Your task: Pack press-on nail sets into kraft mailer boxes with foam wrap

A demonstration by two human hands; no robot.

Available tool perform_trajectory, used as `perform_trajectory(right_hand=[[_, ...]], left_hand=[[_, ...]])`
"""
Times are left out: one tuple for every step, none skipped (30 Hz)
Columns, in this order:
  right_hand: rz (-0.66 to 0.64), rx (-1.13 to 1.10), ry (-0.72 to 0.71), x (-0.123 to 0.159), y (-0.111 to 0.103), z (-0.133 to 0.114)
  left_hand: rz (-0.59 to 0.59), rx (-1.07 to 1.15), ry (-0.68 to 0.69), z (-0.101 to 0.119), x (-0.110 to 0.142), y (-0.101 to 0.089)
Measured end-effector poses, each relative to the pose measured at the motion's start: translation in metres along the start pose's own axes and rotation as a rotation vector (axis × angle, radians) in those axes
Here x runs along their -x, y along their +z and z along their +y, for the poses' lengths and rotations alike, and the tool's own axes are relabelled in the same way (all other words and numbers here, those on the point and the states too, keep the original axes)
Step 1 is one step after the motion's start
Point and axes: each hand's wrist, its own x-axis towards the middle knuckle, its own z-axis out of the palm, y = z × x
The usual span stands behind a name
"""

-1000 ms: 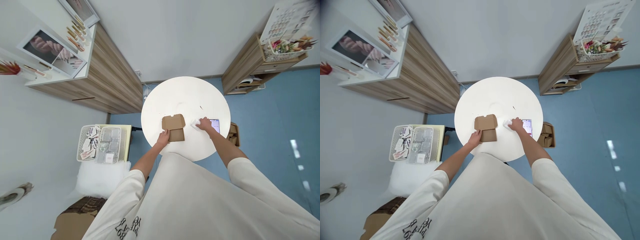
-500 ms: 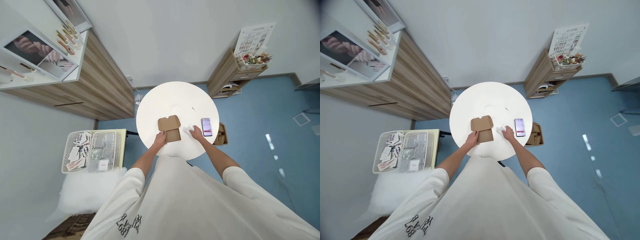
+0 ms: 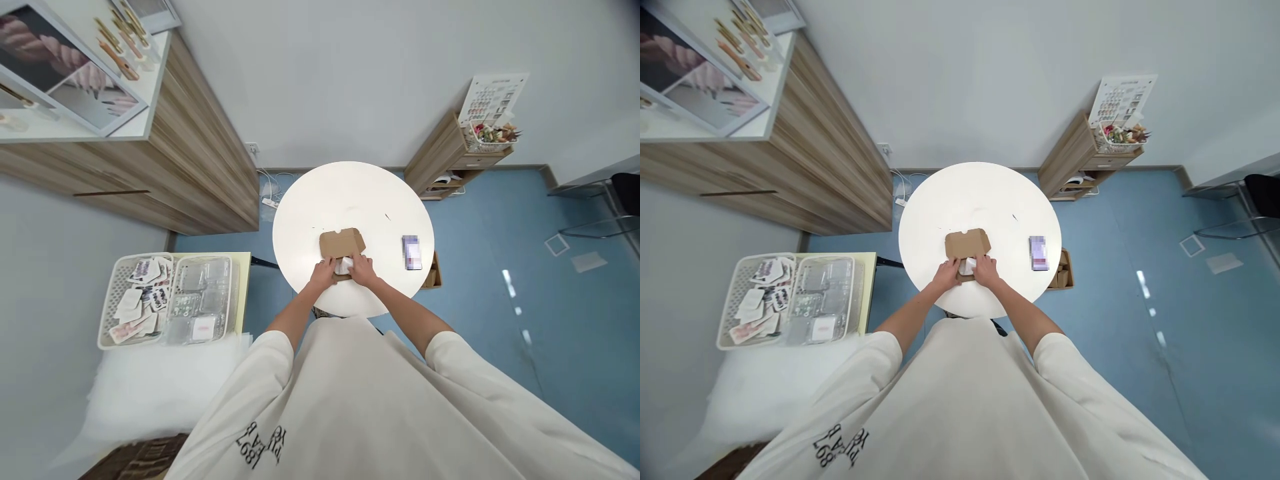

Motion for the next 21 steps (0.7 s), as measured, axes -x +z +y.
perform_trajectory(right_hand=[[-0.022, 0.004, -0.023, -0.001, 0.004, -0.002], [-0.044, 0.009, -0.038, -0.002, 0.007, -0.004], [-0.064, 0.016, -0.046, -0.003, 0.010, -0.005], [-0.076, 0.027, -0.052, -0.003, 0.013, -0.006], [-0.076, 0.043, -0.056, -0.004, 0.015, -0.006], [-0.061, 0.064, -0.061, -0.004, 0.016, -0.007], [-0.035, 0.090, -0.068, -0.004, 0.017, -0.007], [-0.003, 0.119, -0.078, -0.003, 0.019, -0.007], [0.024, 0.148, -0.091, -0.001, 0.020, -0.007], [0.036, 0.171, -0.104, 0.001, 0.022, -0.007], [0.034, 0.187, -0.114, 0.003, 0.024, -0.006], [0.019, 0.191, -0.120, 0.005, 0.026, -0.006], [-0.002, 0.183, -0.124, 0.007, 0.028, -0.005], [-0.023, 0.165, -0.129, 0.009, 0.029, -0.004], [-0.036, 0.137, -0.137, 0.010, 0.030, -0.002], [-0.036, 0.101, -0.146, 0.011, 0.030, 0.001], [-0.021, 0.058, -0.150, 0.011, 0.029, 0.004], [0.011, 0.011, -0.139, 0.009, 0.026, 0.009], [0.060, -0.042, -0.109, 0.007, 0.022, 0.015], [0.121, -0.099, -0.051, 0.004, 0.018, 0.021], [0.195, -0.162, 0.041, 0.000, 0.013, 0.028]], left_hand=[[0.000, -0.005, 0.002, 0.000, 0.001, 0.000], [0.000, -0.012, 0.005, 0.000, 0.002, -0.001], [-0.002, -0.020, 0.006, 0.000, 0.003, -0.001], [-0.004, -0.025, 0.007, 0.000, 0.004, -0.002], [-0.006, -0.029, 0.006, 0.000, 0.005, -0.003], [-0.006, -0.033, 0.006, 0.001, 0.006, -0.004], [-0.005, -0.037, 0.005, 0.001, 0.006, -0.005], [-0.004, -0.041, 0.005, 0.002, 0.007, -0.006], [-0.003, -0.046, 0.005, 0.002, 0.008, -0.007], [-0.003, -0.051, 0.005, 0.003, 0.008, -0.007], [-0.005, -0.058, 0.005, 0.003, 0.009, -0.008], [-0.008, -0.065, 0.007, 0.003, 0.009, -0.008], [-0.011, -0.073, 0.010, 0.003, 0.009, -0.007], [-0.011, -0.083, 0.014, 0.003, 0.009, -0.007], [-0.009, -0.092, 0.018, 0.002, 0.009, -0.006], [-0.002, -0.100, 0.025, 0.002, 0.009, -0.005], [0.006, -0.106, 0.030, 0.001, 0.010, -0.004], [0.012, -0.110, 0.035, 0.001, 0.011, -0.004], [0.016, -0.111, 0.039, 0.001, 0.013, -0.003], [0.019, -0.108, 0.042, 0.002, 0.014, -0.003], [0.023, -0.099, 0.044, 0.002, 0.017, -0.003]])
